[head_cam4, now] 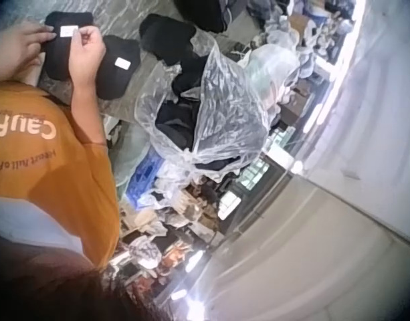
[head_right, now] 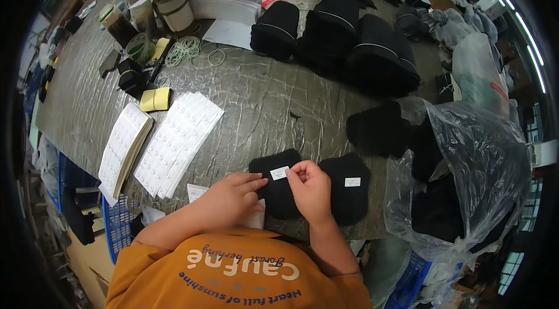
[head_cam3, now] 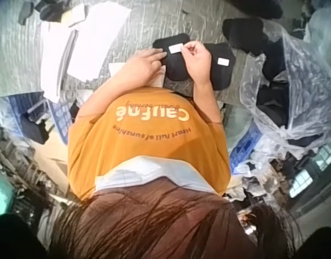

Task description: The recorder sorts through a stack of black fabric shoe components and applies white labels to them.

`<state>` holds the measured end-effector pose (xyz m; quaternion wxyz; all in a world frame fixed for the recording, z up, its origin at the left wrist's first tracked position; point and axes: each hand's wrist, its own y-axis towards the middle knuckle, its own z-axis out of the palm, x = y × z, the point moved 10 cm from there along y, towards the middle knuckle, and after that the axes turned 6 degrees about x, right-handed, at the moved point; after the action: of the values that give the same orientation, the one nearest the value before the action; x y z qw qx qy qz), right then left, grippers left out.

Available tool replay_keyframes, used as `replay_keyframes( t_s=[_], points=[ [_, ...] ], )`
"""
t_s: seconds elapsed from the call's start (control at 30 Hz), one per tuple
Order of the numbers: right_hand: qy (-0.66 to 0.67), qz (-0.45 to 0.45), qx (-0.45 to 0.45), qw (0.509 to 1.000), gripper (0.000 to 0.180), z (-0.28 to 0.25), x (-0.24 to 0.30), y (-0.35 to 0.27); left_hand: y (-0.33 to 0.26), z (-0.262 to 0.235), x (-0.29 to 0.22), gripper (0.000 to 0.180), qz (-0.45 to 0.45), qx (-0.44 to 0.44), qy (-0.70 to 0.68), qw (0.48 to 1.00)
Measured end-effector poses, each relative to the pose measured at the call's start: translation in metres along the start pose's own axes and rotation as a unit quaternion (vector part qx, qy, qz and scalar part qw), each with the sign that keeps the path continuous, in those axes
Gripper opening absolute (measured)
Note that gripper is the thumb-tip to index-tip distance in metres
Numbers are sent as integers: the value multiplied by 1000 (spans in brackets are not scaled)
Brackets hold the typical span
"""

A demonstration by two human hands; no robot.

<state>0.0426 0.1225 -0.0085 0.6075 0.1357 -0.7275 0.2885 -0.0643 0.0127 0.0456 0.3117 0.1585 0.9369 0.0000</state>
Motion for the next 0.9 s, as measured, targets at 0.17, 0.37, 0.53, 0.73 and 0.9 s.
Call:
replay_keyframes(
  t_s=[0.17, 0.37, 0.53, 0.73, 0.9],
  points=[
    [-39, -31, -30, 998, 9, -2, 0, 2, -1, 5, 1, 29, -2, 11, -4, 1000],
    [-68, -9, -16, 998, 7, 5, -2, 0, -2, 7, 2, 32, -3, 14, -11, 1000],
    [-70, -15, -15, 997, 8, 7, -1, 1, -1, 2, 0, 28, 12, -9, -11, 1000],
    [-79, -29, -15, 996, 10, 7, 2, 2, 0, 1, 0, 27, 13, -6, -12, 1000],
    [-101, -29, -10, 994, 12, 5, -1, 1, 0, 1, -1, 26, 11, -4, -4, 1000]
  ],
)
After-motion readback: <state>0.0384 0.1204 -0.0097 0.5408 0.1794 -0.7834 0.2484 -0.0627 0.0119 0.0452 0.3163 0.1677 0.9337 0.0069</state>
